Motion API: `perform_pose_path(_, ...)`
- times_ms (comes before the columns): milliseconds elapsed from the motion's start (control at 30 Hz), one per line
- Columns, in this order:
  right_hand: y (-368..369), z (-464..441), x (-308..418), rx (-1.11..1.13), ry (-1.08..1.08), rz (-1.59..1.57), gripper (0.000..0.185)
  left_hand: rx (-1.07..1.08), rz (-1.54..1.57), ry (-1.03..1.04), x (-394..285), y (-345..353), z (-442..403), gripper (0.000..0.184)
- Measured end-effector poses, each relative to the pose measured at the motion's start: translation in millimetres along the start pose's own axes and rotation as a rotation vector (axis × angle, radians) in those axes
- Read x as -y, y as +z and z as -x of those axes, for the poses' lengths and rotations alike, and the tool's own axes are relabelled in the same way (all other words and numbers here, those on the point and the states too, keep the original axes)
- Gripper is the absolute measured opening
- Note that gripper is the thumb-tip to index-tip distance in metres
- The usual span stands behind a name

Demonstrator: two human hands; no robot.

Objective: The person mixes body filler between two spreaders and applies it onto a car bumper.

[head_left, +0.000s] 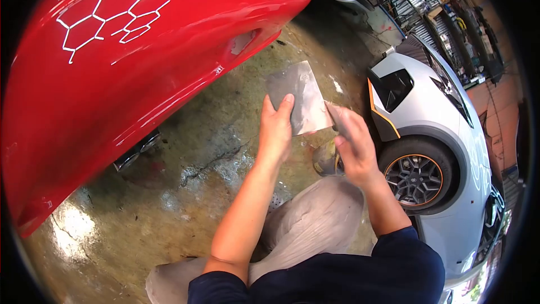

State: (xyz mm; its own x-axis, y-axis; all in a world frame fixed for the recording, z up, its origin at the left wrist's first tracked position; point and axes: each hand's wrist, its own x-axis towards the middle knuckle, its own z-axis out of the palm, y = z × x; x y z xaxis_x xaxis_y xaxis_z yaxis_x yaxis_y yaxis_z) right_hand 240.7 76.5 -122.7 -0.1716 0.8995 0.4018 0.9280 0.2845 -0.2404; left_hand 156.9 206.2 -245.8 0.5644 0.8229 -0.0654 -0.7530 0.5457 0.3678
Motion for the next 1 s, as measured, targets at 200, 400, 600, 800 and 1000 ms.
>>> perform_pose_path(200,17.5,25.8,-37.0,0.111,0.03,0.122,0.075,-0.128,-0.125,0.104,9.0,4.3,4.8,0.03)
perform_pose_path(400,-26.9,25.8,-72.5,0.23,0.194,0.364,0.071,0.032,-0.16,0.132,-6.0,-3.0,4.1,0.03)
perform_pose_path(600,-31.7,-21.2,-46.9,0.291,-0.035,0.51,0.058,0.092,-0.63,0.322,-9.8,11.1,17.2,0.027)
perform_pose_path(800,2.8,4.6,-27.2,0.44,-0.078,0.321,0.05,-0.17,-0.665,0.44,10.9,-0.4,6.9,0.027)
perform_pose_path(1000,1.4,23.7,-33.5,0.383,0.096,0.116,0.063,-0.189,-0.599,0.432,-10.6,-1.3,4.0,0.033)
